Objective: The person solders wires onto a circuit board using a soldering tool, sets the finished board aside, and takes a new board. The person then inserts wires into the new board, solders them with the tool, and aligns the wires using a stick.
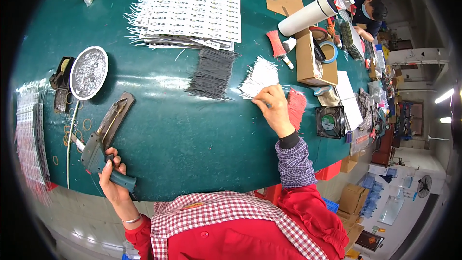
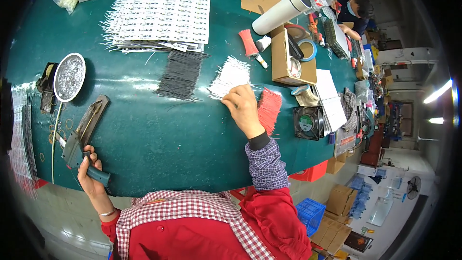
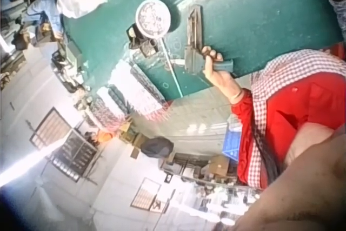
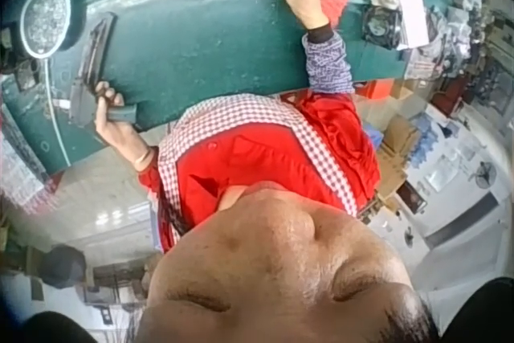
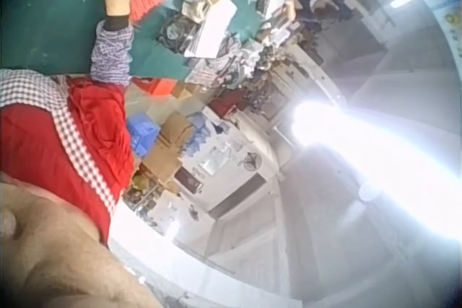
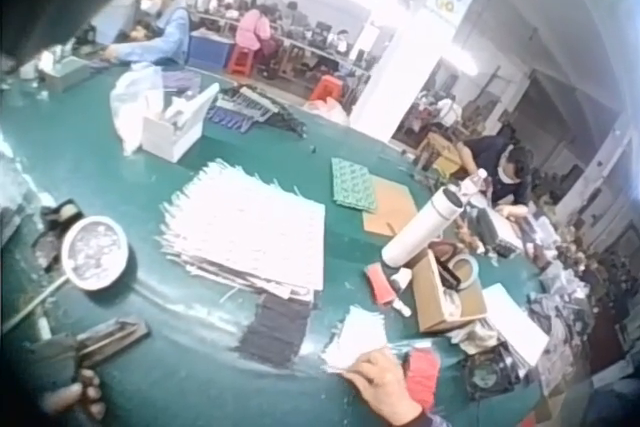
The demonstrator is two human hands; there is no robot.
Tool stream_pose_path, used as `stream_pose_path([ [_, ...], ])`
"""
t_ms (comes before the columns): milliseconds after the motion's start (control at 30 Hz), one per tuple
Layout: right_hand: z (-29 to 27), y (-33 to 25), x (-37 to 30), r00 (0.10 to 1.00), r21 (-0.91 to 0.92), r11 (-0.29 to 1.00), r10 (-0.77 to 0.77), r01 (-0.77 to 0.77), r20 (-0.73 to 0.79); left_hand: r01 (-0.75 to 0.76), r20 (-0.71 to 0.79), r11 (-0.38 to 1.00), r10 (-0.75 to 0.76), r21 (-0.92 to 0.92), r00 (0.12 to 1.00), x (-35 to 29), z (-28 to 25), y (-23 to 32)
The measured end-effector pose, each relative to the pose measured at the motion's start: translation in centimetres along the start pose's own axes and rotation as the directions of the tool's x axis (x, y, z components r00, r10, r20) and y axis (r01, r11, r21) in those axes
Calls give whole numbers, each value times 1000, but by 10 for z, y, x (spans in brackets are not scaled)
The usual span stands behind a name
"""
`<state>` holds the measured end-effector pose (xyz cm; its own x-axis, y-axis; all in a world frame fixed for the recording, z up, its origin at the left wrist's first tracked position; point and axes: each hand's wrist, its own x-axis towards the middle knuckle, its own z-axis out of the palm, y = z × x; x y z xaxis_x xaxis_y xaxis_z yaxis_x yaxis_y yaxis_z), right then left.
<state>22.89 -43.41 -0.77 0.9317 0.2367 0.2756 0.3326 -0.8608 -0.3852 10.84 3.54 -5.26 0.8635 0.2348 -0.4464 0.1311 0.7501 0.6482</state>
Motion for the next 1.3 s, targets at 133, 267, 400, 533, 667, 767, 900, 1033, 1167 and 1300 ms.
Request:
stream_pose_path([
  [133, 2, 2, -5, 992, -11, 999, 48, -50, -121, -15, -14, 1000, 15, -5, 1000, 0, 1, -1],
  [267, -1, -21, 14, 982, 61, 996, 80, -70, -169, -22, -22, 1000, 22, 12, 1000, -2, 8, 0],
  [400, 16, -74, 49, 992, 157, 981, -123, 117, 32, -33, -23, 999, 33, 13, 999, -3, 9, -1],
  [533, 54, -73, 58, 976, 199, 964, -198, 177, 89, -33, -45, 999, 34, 22, 998, -4, 14, -2],
  [667, 67, -55, 74, 978, 74, 982, -160, 171, -137, -42, -57, 999, 43, 32, 997, -4, 15, -3],
  [767, 67, -49, 80, 985, 83, 987, -124, 134, -122, -40, -58, 999, 42, 34, 997, -4, 15, -2],
  [900, 56, -56, 90, 986, 122, 984, -115, 130, -122, -48, -60, 999, 49, 27, 997, -5, 18, -2],
  [1033, 53, -31, 127, 943, 251, 964, 163, -89, -292, -43, -64, 999, 44, 17, 997, -6, 16, -2],
  [1167, 62, 13, 169, 869, 462, 778, 494, -427, -30, -47, -72, 999, 49, 24, 996, -6, 19, -3],
  [1300, 63, 27, 177, 854, 516, 729, 521, -450, 10, -60, -87, 997, 64, 40, 994, -10, 23, -2],
])
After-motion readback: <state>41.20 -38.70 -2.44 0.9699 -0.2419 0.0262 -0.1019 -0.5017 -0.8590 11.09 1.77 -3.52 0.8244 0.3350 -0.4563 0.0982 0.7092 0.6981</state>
